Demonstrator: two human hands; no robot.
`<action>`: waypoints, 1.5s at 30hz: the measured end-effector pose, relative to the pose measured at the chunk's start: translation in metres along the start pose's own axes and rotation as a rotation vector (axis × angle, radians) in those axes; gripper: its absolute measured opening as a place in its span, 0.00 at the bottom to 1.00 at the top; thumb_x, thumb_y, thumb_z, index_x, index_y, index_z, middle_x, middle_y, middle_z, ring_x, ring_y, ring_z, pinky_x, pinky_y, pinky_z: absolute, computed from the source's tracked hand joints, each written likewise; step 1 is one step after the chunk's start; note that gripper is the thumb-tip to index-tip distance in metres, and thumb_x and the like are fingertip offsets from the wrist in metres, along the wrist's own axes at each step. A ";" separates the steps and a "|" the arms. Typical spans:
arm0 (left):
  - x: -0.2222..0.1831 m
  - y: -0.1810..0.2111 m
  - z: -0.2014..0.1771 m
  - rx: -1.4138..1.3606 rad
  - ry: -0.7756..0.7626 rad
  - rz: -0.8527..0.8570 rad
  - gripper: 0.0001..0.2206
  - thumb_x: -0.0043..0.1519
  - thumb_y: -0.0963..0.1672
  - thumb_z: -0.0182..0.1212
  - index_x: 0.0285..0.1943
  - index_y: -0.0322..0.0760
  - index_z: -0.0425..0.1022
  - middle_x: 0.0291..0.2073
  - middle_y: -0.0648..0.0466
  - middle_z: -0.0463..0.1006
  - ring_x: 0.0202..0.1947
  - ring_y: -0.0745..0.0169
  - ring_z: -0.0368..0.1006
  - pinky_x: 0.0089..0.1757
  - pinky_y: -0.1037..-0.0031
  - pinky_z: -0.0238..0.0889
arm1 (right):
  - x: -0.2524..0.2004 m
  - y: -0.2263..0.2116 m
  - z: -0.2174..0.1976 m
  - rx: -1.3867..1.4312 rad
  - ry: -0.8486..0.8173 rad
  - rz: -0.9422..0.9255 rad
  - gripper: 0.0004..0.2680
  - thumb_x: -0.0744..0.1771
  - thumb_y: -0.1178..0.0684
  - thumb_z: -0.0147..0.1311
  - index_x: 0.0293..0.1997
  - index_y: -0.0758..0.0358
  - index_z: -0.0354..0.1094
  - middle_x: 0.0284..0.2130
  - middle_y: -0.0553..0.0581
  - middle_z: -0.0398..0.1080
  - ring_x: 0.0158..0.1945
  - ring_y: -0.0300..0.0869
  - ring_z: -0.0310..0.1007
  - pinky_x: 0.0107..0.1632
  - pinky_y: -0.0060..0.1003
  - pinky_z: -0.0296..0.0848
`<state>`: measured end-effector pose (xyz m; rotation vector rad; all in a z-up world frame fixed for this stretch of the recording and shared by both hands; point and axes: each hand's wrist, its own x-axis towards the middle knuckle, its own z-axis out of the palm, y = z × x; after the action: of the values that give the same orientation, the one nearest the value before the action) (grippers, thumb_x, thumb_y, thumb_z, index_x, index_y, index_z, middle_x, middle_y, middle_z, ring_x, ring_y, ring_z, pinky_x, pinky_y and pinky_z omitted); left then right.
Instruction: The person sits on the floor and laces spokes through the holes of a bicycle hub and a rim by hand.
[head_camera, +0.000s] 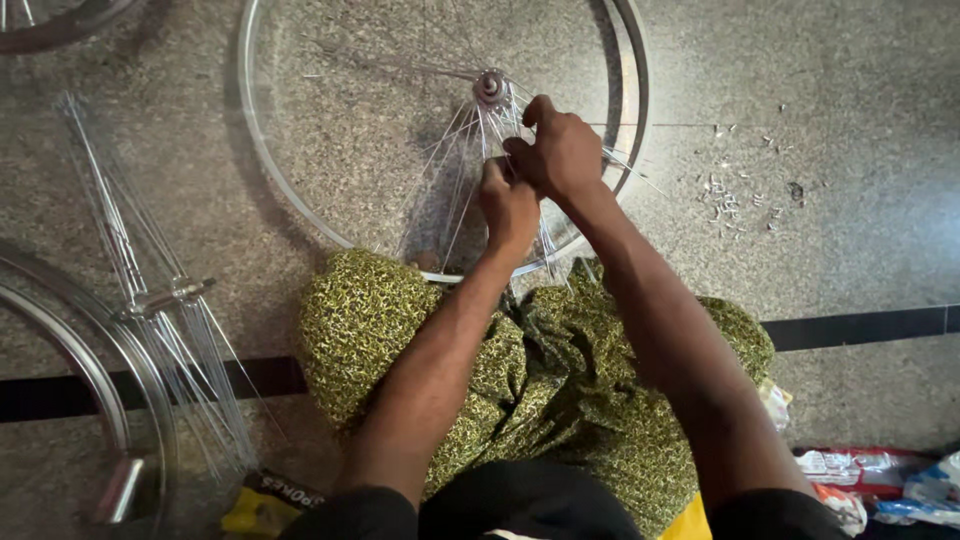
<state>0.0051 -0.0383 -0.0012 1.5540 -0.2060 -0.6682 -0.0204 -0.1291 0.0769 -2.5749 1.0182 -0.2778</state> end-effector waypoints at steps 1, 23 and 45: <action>-0.001 0.004 -0.003 0.012 -0.041 -0.002 0.05 0.60 0.37 0.56 0.43 0.31 0.70 0.34 0.45 0.78 0.34 0.53 0.76 0.36 0.61 0.69 | 0.002 0.002 0.002 0.009 -0.014 -0.008 0.14 0.63 0.45 0.63 0.46 0.60 0.68 0.25 0.64 0.74 0.30 0.60 0.76 0.33 0.55 0.73; -0.012 0.020 -0.005 0.300 0.065 0.205 0.07 0.66 0.44 0.54 0.44 0.33 0.71 0.35 0.36 0.79 0.38 0.29 0.75 0.38 0.47 0.63 | 0.022 0.014 0.033 1.046 -0.138 0.547 0.06 0.67 0.52 0.57 0.40 0.60 0.76 0.18 0.47 0.61 0.19 0.34 0.55 0.21 0.34 0.53; -0.005 0.012 -0.003 0.269 0.028 0.228 0.07 0.65 0.43 0.58 0.43 0.31 0.69 0.33 0.41 0.78 0.34 0.41 0.76 0.38 0.55 0.66 | 0.035 0.087 0.001 -0.256 -0.026 -0.144 0.08 0.67 0.45 0.63 0.34 0.57 0.78 0.27 0.61 0.76 0.30 0.57 0.76 0.32 0.53 0.72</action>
<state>0.0062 -0.0343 0.0112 1.7621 -0.4606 -0.4516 -0.0485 -0.2119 0.0432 -2.8806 0.9125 -0.1576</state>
